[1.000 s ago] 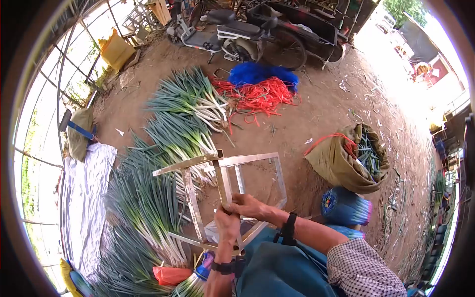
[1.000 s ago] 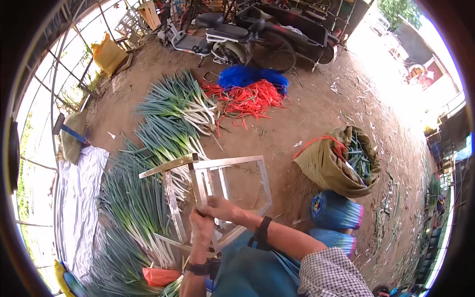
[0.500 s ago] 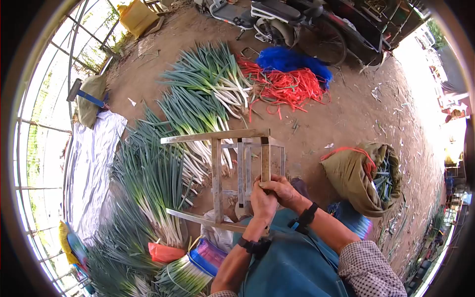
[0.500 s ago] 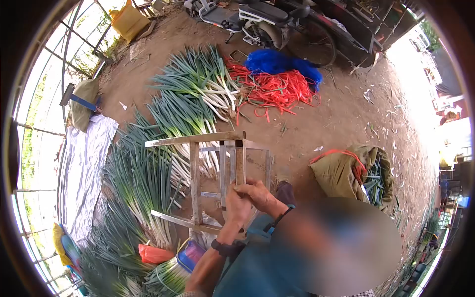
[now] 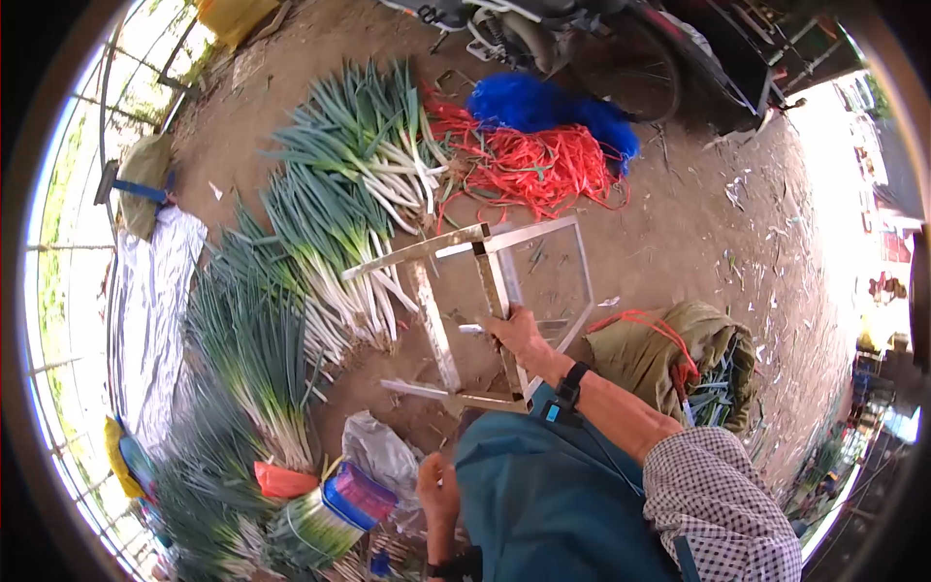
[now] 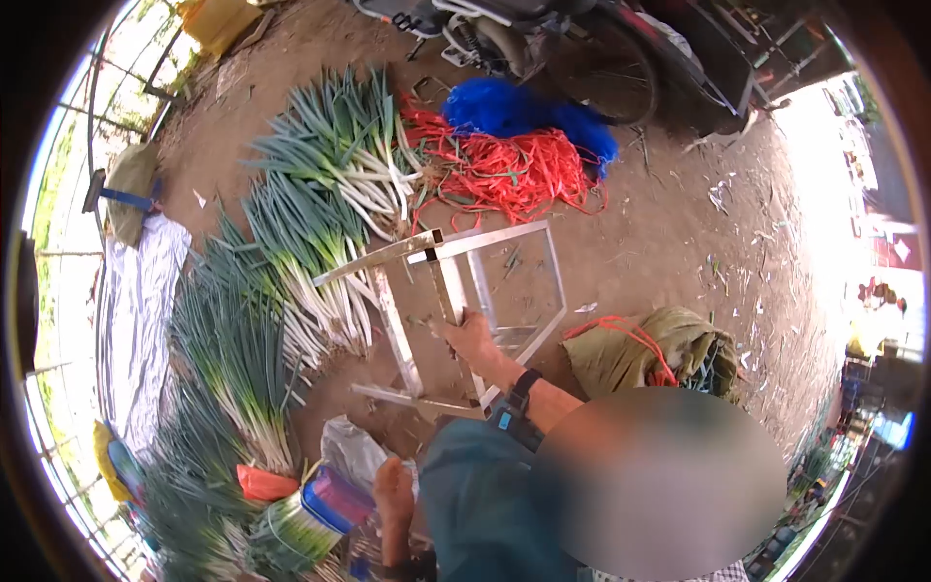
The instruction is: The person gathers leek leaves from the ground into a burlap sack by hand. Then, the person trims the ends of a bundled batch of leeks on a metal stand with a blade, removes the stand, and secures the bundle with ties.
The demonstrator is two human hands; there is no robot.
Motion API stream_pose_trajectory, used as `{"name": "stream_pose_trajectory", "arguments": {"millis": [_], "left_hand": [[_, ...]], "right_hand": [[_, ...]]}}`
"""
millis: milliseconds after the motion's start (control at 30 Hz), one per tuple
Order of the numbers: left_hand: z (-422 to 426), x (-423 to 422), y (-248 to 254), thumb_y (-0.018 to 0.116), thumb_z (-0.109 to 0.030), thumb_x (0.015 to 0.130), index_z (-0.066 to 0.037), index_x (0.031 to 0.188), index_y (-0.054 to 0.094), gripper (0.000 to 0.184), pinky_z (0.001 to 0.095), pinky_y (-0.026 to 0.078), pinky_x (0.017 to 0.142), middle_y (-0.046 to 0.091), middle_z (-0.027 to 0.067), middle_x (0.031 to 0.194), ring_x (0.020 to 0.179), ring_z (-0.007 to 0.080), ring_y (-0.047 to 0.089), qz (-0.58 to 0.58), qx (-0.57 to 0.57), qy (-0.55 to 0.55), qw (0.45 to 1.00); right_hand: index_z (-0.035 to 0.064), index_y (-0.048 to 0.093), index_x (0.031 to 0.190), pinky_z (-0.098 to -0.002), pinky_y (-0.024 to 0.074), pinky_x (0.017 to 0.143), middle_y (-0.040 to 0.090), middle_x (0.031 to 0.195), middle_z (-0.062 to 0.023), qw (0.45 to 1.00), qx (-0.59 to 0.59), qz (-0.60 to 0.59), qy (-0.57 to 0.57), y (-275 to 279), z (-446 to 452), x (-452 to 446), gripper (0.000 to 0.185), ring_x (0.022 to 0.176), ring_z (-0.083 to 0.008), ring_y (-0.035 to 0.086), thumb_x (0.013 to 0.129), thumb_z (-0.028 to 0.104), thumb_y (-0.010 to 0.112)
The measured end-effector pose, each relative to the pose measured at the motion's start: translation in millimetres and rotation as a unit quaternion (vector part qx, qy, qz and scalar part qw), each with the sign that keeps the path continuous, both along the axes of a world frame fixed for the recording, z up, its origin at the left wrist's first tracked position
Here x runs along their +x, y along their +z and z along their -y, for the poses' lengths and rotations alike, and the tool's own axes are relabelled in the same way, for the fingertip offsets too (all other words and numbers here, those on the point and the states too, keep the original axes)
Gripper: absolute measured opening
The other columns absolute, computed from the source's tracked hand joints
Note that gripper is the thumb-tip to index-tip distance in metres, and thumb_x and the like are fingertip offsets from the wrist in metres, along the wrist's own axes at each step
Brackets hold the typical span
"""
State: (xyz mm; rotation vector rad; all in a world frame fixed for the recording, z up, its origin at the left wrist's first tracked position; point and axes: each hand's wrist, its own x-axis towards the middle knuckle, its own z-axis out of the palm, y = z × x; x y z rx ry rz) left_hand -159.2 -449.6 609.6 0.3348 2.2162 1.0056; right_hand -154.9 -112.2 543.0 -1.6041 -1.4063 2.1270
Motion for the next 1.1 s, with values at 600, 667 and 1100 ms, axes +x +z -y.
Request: {"name": "stream_pose_trajectory", "arguments": {"millis": [600,667,1100], "left_hand": [[40,72,-124,0.063,-0.031,0.093,0.003,0.116,0.058,0.042,0.0276,0.048,0.072,0.058,0.0057,0.088,0.076,0.0142,0.056,0.464,0.161,0.382,0.783],[56,83,-174,0.063,-0.036,0.094,0.002,0.113,0.058,0.042,0.0313,0.048,0.075,0.056,0.006,0.087,0.079,0.016,0.054,0.496,0.297,0.408,0.706],[-118,68,-190,0.066,-0.024,0.093,-0.006,0.101,0.06,0.021,0.0429,0.042,0.098,0.062,0.0072,0.103,0.098,0.0206,0.054,0.349,0.404,0.635,0.558]], "right_hand": [[-0.0027,0.061,0.089,-0.0268,0.0419,0.042,0.056,0.064,-0.0031,0.98,-0.003,0.043,0.196,-11,-88,12,0.031,0.049,-0.0112,0.052,0.076,0.022,0.076],[-0.0031,0.062,0.09,-0.0262,0.042,0.042,0.056,0.064,-0.0028,0.978,-0.026,0.025,0.205,-12,-85,9,0.03,0.05,-0.0107,0.052,0.077,0.02,0.076],[0.0002,0.061,0.091,-0.0259,0.0472,0.045,0.06,0.071,-0.0042,0.965,-0.009,-0.015,0.261,-101,-232,17,0.029,0.053,-0.0115,0.056,0.081,0.025,0.071]]}}
